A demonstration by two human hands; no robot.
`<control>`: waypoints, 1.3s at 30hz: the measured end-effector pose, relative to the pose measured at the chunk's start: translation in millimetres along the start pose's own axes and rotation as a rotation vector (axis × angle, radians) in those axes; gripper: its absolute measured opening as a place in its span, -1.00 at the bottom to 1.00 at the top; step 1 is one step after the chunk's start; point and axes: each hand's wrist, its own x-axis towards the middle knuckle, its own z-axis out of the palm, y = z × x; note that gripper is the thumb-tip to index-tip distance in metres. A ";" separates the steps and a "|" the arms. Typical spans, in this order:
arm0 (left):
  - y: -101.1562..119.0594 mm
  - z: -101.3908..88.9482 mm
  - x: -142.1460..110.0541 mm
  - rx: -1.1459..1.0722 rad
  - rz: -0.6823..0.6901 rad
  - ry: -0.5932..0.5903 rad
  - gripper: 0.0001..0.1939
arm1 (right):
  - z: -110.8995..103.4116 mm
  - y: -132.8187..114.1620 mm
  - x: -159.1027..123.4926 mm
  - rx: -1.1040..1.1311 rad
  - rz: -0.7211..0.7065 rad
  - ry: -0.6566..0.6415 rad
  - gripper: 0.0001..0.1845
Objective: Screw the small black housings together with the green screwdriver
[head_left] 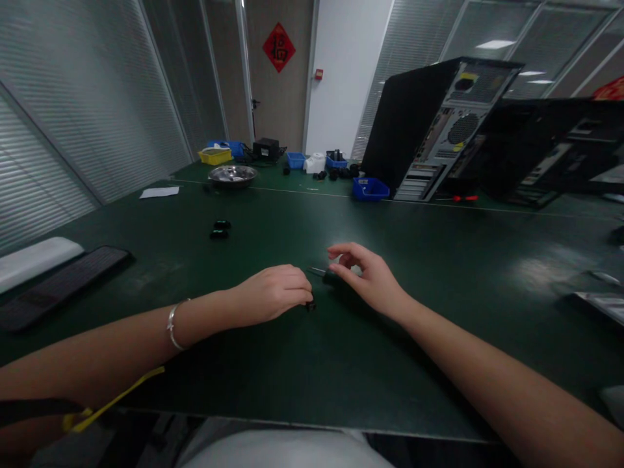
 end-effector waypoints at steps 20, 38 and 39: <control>-141.3 -108.5 -133.4 0.498 -0.919 -0.201 -0.81 | -3.9 17.9 -2.6 -0.243 -0.057 -0.248 -0.75; -152.5 -85.6 -148.1 0.472 -1.008 -0.312 -0.75 | -4.7 17.5 -2.8 -0.250 -0.083 -0.256 -0.75; -152.5 -86.9 -149.0 0.466 -1.009 -0.314 -0.73 | -5.0 17.0 -2.9 -0.255 -0.083 -0.258 -0.76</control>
